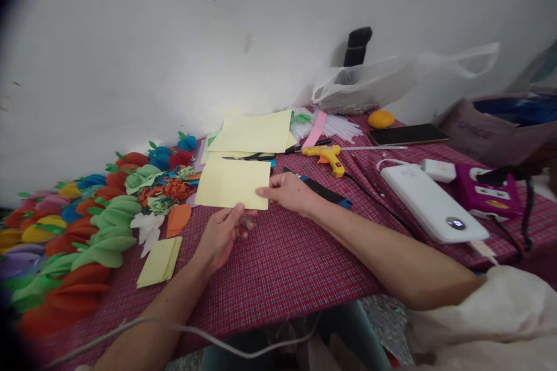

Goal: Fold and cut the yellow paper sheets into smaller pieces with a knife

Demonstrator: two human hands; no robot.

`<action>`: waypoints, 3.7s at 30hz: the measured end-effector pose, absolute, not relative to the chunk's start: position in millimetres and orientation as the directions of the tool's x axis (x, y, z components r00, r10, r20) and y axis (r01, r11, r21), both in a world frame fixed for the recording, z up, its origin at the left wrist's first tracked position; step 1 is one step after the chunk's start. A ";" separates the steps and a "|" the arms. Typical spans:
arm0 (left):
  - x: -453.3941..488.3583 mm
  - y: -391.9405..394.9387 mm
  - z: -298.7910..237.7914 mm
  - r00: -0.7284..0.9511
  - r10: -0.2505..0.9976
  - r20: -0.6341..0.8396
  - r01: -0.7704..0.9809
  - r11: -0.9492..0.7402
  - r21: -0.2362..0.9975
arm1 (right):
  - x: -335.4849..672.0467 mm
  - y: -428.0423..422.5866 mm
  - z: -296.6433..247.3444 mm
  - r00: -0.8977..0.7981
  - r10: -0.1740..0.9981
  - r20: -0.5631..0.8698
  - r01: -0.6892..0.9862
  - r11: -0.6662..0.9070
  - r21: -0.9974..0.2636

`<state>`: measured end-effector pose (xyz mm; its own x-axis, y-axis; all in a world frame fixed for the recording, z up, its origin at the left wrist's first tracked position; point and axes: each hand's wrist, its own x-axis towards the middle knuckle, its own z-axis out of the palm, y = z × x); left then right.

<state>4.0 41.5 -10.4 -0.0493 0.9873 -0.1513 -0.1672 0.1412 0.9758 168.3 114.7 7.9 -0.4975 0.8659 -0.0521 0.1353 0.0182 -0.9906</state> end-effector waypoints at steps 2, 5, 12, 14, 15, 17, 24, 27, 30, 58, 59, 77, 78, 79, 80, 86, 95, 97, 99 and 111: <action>2.9 42.0 -9.6 -0.063 0.988 -0.145 -0.192 0.130 0.973 | 169.6 116.9 6.5 -0.500 0.865 -0.046 0.147 0.032 -0.989; 1.9 42.5 -8.4 -0.069 0.987 -0.148 -0.224 0.129 0.966 | 171.1 119.2 5.2 -0.512 0.858 -0.035 0.151 0.050 -0.987; 1.5 42.7 -9.6 -0.064 0.984 -0.168 -0.269 0.145 0.952 | 170.8 117.9 6.7 -0.544 0.838 -0.050 0.119 0.018 -0.993; 1.6 42.7 -9.9 -0.060 0.984 -0.169 -0.278 0.146 0.949 | 170.7 117.6 6.1 -0.547 0.835 -0.058 0.122 0.010 -0.993; 1.7 42.7 -9.8 -0.058 0.984 -0.170 -0.280 0.148 0.949 | 170.7 117.6 5.6 -0.548 0.834 -0.060 0.121 0.008 -0.993; 2.0 42.7 -9.0 -0.061 0.982 -0.177 -0.282 0.153 0.947 | 170.6 117.6 4.7 -0.556 0.830 -0.055 0.117 0.013 -0.993; 3.3 41.6 -5.3 -0.049 0.974 -0.220 -0.317 0.194 0.928 | 168.9 116.3 3.9 -0.550 0.835 -0.034 0.126 0.043 -0.991; 3.5 41.6 -5.6 -0.059 0.970 -0.234 -0.355 0.199 0.913 | 167.2 114.9 3.6 -0.564 0.825 -0.009 0.109 0.063 -0.992; 3.2 42.7 -6.3 -0.091 0.967 -0.237 -0.390 0.184 0.902 | 165.9 113.9 2.6 -0.575 0.818 0.002 0.114 0.083 -0.990; -56.6 44.1 38.9 0.142 0.977 -0.157 -0.021 0.161 0.987 | 193.5 117.5 22.3 -0.927 0.314 -0.205 0.264 0.159 -0.951; -51.2 41.6 38.1 0.238 0.952 -0.191 0.088 0.175 0.981 | 190.0 114.2 20.5 -0.937 0.273 -0.219 0.268 0.156 -0.951; -14.2 40.6 17.7 0.204 0.917 -0.344 0.324 0.268 0.907 | 175.3 103.7 13.9 -0.926 0.237 -0.295 0.355 0.276 -0.893; -14.4 41.1 17.7 0.185 0.918 -0.351 0.307 0.285 0.908 | 175.7 104.4 13.2 -0.924 0.241 -0.296 0.357 0.271 -0.894; -14.8 41.4 17.7 0.167 0.918 -0.359 0.298 0.300 0.906 | 176.0 105.0 12.5 -0.923 0.245 -0.297 0.359 0.267 -0.894; -15.4 41.6 17.7 0.153 0.917 -0.368 0.297 0.312 0.902 | 176.2 105.4 11.9 -0.921 0.248 -0.299 0.361 0.263 -0.895; -19.3 40.7 19.3 0.175 0.904 -0.391 0.250 0.343 0.906 | 176.3 105.0 10.0 -0.918 0.257 -0.303 0.361 0.223 -0.906; -20.1 40.3 18.5 0.163 0.938 -0.306 0.184 0.276 0.943 | 178.4 105.2 9.6 -0.913 0.262 -0.314 0.373 0.223 -0.900; -19.9 40.4 17.9 0.195 0.913 -0.358 0.243 0.308 0.920 | 177.5 104.8 10.0 -0.910 0.265 -0.319 0.381 0.230 -0.896; -19.1 40.9 16.8 0.215 0.896 -0.389 0.288 0.323 0.902 | 176.6 104.6 10.4 -0.908 0.260 -0.330 0.388 0.221 -0.895; -29.8 40.0 16.8 0.289 0.836 -0.466 0.220 0.416 0.882 | 181.8 112.5 7.9 -0.905 0.260 -0.336 0.373 0.106 -0.922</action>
